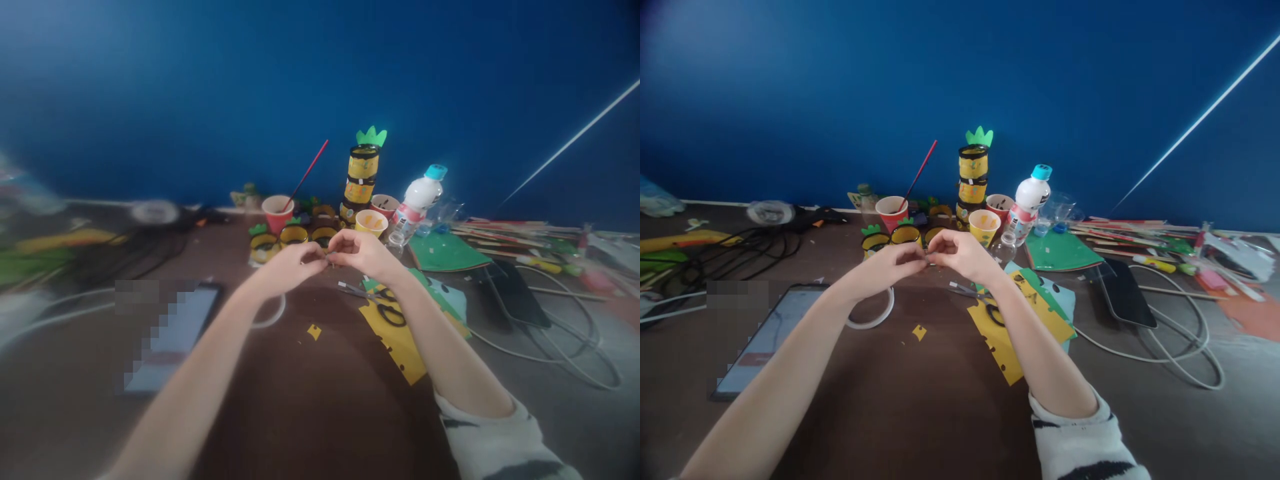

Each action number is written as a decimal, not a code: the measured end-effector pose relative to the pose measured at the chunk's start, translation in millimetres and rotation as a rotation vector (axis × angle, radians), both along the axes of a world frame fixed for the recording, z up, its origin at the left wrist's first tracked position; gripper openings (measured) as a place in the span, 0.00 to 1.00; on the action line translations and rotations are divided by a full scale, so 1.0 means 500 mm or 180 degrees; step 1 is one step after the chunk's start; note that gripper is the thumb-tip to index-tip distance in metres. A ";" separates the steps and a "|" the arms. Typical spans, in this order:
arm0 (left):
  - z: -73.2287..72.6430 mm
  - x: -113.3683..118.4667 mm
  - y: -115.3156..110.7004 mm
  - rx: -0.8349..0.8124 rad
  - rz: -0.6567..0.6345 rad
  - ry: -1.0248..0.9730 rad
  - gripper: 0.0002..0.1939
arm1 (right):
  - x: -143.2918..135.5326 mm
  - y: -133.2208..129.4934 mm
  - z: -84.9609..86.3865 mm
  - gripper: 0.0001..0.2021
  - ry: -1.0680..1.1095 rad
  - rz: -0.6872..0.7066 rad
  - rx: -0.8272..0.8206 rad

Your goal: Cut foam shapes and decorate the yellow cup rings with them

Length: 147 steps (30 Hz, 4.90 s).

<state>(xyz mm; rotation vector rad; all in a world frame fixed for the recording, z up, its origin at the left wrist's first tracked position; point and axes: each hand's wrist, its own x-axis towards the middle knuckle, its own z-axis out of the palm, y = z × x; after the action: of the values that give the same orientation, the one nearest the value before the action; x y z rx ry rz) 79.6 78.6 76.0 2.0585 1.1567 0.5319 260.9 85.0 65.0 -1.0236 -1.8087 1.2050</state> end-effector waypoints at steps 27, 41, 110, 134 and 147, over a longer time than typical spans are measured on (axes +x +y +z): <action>0.009 0.013 -0.013 0.0582 0.0441 -0.0374 0.06 | -0.017 -0.021 0.025 0.05 -0.0451 -0.0455 0.1559; 0.010 0.010 -0.012 0.0332 0.0346 -0.0538 0.07 | -0.014 -0.026 0.032 0.06 -0.0370 -0.0374 0.1537; -0.045 0.012 0.080 0.1308 0.0596 0.0226 0.22 | 0.012 0.059 -0.082 0.04 -0.2440 -0.0956 0.2209; -0.023 0.078 0.189 0.0958 -0.0633 0.2077 0.21 | 0.001 0.063 -0.130 0.02 -0.2488 -0.1309 0.2631; -0.006 0.093 0.176 0.0585 -0.0641 0.2156 0.21 | -0.002 0.063 -0.132 0.04 -0.2566 -0.1407 0.2619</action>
<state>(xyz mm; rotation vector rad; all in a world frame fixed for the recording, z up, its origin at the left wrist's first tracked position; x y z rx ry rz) 126.0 166.5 73.1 2.5774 1.2718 -0.1919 259.9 116.4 -1.2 -1.3597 -2.1651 -0.3068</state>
